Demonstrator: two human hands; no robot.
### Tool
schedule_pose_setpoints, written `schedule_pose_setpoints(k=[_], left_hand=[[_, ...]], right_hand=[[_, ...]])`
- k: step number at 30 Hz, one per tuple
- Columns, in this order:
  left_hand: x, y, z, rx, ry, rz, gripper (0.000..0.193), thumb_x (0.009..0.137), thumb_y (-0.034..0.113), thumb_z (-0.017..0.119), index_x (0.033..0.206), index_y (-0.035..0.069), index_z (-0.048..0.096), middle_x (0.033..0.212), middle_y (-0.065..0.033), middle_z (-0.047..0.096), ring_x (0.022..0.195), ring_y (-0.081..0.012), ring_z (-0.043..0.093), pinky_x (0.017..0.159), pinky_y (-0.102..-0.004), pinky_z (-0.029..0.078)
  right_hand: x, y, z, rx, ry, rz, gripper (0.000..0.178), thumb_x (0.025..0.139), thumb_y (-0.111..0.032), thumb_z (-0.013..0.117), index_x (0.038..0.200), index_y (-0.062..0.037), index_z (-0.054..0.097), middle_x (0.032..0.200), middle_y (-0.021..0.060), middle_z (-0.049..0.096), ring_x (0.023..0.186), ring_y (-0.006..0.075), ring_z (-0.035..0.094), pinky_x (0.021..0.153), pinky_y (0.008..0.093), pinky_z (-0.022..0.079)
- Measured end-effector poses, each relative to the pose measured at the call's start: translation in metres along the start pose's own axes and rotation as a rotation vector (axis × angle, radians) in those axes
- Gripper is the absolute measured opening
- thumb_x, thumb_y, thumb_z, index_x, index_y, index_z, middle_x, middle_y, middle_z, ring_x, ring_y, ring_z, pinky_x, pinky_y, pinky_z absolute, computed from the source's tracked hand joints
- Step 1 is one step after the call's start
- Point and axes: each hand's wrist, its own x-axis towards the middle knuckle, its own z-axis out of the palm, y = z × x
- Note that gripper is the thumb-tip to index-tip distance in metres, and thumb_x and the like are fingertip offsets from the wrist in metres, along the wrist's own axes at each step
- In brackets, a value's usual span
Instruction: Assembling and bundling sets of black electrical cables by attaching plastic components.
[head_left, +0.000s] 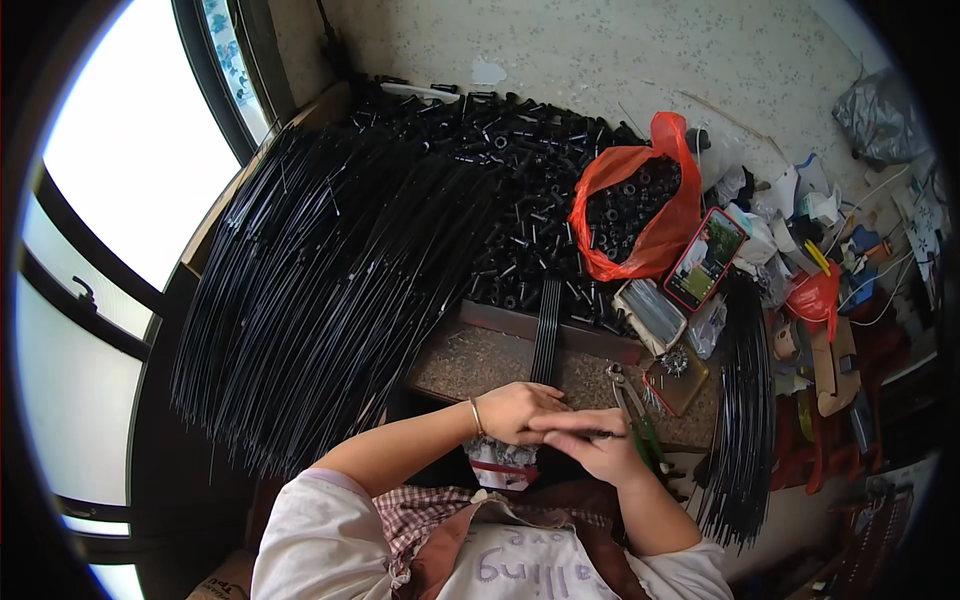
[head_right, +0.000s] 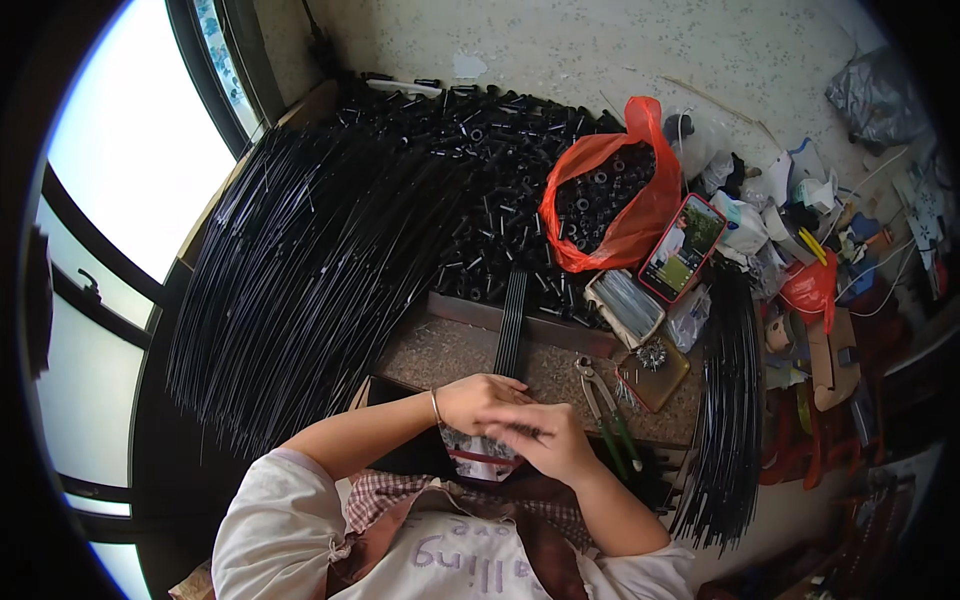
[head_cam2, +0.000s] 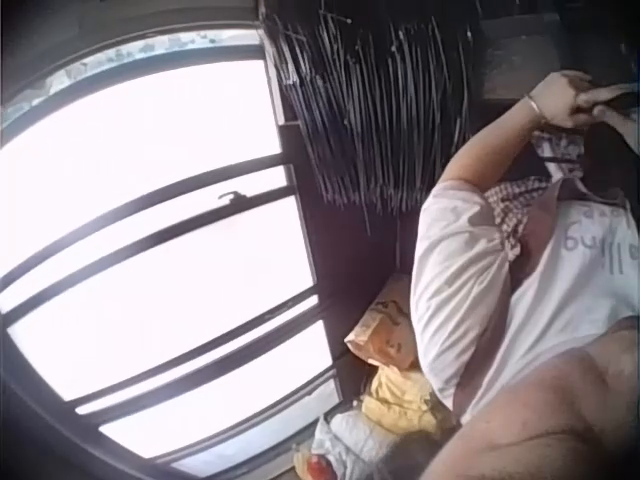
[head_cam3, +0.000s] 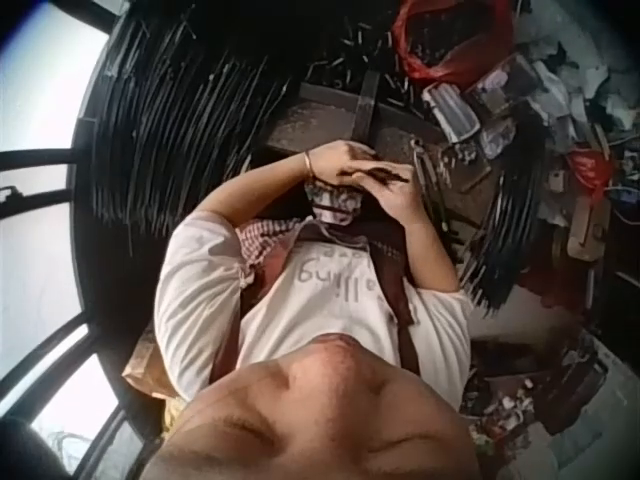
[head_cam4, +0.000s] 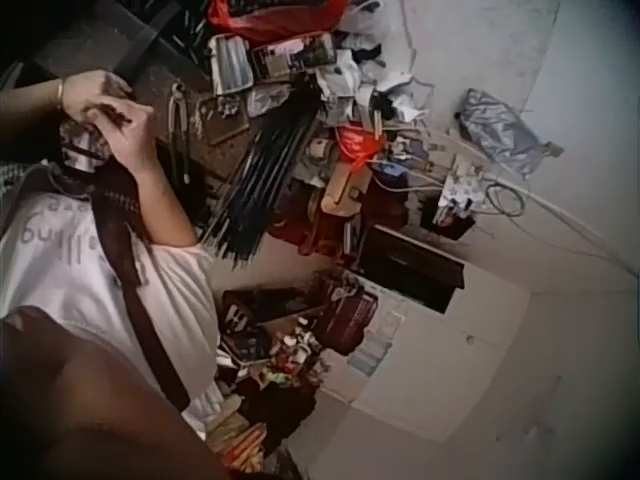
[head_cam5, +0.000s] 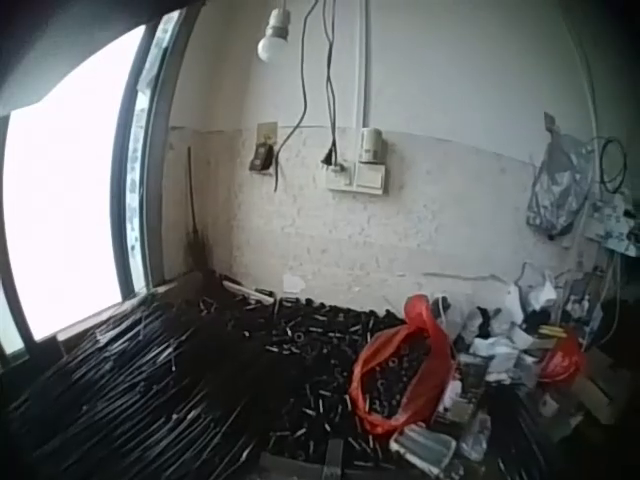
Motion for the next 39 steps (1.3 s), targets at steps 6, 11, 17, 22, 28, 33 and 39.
schedule_pose_setpoints(k=[6,11,17,22,28,33,39], left_hand=[[-0.001,-0.008,-0.001,0.040,0.003,-0.025,0.031,0.061,0.019,0.056,0.089,0.004,0.054,0.093,-0.0108,0.052,0.083,-0.0256,0.051,0.081,-0.0375,0.036],[-0.001,0.001,-0.016,-0.059,-0.045,-0.108,0.028,0.064,0.018,0.061,0.088,0.005,0.055,0.093,-0.0112,0.053,0.087,-0.0229,0.051,0.081,-0.0356,0.035],[0.045,0.071,-0.071,-0.515,0.201,-0.134,0.020,0.067,0.009,0.058,0.082,-0.002,0.056,0.077,-0.0108,0.058,0.073,-0.0231,0.056,0.070,-0.0295,0.043],[0.045,0.070,-0.065,-0.537,0.103,-0.149,0.019,0.066,0.009,0.059,0.081,-0.002,0.057,0.075,-0.0118,0.058,0.074,-0.0236,0.056,0.074,-0.0316,0.042],[0.037,0.078,-0.070,-0.539,0.249,-0.195,0.019,0.065,0.007,0.059,0.083,-0.002,0.057,0.074,-0.0112,0.058,0.072,-0.0220,0.056,0.072,-0.0301,0.042],[0.041,0.072,-0.074,-0.496,0.329,-0.259,0.017,0.066,0.006,0.058,0.081,-0.002,0.057,0.073,-0.0105,0.058,0.071,-0.0191,0.057,0.065,-0.0263,0.044],[0.051,0.071,-0.080,-0.320,0.431,-0.323,0.014,0.068,0.007,0.057,0.079,-0.001,0.057,0.069,-0.0103,0.058,0.064,-0.0170,0.057,0.058,-0.0232,0.044]], right_hand=[[-0.007,-0.009,-0.001,-0.123,0.041,-0.316,0.022,0.073,-0.005,0.051,0.092,0.0046,0.051,0.089,0.0120,0.055,0.082,0.0177,0.053,0.072,0.0264,0.041],[0.003,-0.034,-0.015,0.019,-0.143,-0.119,0.024,0.069,-0.009,0.056,0.092,-0.0023,0.054,0.088,0.0099,0.056,0.085,0.0207,0.053,0.073,0.0262,0.041],[0.036,-0.016,-0.034,0.449,-0.012,-0.063,0.025,0.069,-0.019,0.056,0.089,-0.0035,0.055,0.093,0.0139,0.052,0.088,0.0223,0.050,0.073,0.0262,0.040],[0.058,0.058,-0.105,-1.234,0.419,0.305,0.009,0.063,-0.012,0.057,0.065,-0.0036,0.057,0.073,0.0085,0.050,0.068,0.0235,0.050,0.059,0.0319,0.041],[0.045,0.087,-0.104,-1.149,0.501,-0.011,0.005,0.059,-0.006,0.058,0.062,-0.0025,0.056,0.064,0.0076,0.047,0.070,0.0228,0.046,0.059,0.0317,0.040],[0.044,0.073,-0.107,-1.163,0.510,-0.169,0.005,0.061,-0.003,0.056,0.066,-0.0009,0.055,0.066,0.0076,0.048,0.066,0.0211,0.047,0.058,0.0297,0.040],[0.011,-0.038,-0.046,-0.464,0.327,-0.358,0.019,0.062,0.007,0.052,0.078,-0.0019,0.057,0.062,0.0051,0.047,0.054,0.0144,0.047,0.048,0.0220,0.037]])
